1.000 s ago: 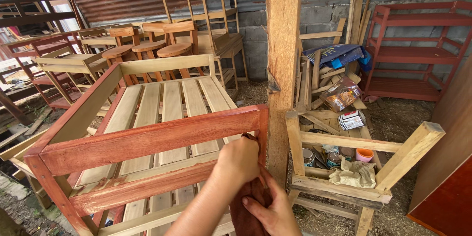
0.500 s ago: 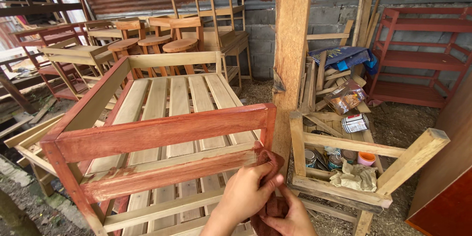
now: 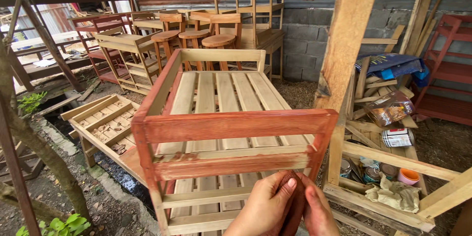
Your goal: The person applies a red wood stain to a wooden rack using a cloth. They dip the cloth into a bucket of stain, wring it, and wipe it across the frame rails and slats of the rack, working over different sides and surfaces of the piece.
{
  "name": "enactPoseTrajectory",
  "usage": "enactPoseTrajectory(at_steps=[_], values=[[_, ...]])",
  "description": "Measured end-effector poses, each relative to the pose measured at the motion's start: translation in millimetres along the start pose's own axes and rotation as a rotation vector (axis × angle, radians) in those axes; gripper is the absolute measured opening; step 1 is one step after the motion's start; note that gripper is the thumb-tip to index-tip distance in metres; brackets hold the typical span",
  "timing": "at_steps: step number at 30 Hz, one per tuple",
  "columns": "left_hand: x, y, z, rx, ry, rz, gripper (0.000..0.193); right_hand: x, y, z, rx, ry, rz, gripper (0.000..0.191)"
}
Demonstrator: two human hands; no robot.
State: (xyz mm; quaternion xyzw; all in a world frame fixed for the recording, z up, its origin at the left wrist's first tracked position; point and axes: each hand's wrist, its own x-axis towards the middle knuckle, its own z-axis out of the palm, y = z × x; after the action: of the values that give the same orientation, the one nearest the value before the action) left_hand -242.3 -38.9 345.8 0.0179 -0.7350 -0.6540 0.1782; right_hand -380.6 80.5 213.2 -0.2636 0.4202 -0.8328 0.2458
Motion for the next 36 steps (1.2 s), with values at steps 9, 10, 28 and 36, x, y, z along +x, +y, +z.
enactPoseTrajectory(at_steps=[9, 10, 28, 36], values=[[-5, -20, -49, -0.163, 0.038, 0.001, 0.024, 6, 44, -53, -0.223, 0.011, 0.287, 0.078], [-7, -21, -54, -0.176, 0.062, 0.015, 0.024, 5, 40, -44, -0.112, -0.054, 0.238, 0.079], [-67, -4, -160, 0.420, 0.968, 0.252, 0.012, 34, 33, 212, -0.108, -0.125, 0.331, 0.102], [-81, 8, -208, 0.527, 1.096, 0.250, 0.015, 48, 27, 288, -0.172, -0.316, 0.247, 0.098]])
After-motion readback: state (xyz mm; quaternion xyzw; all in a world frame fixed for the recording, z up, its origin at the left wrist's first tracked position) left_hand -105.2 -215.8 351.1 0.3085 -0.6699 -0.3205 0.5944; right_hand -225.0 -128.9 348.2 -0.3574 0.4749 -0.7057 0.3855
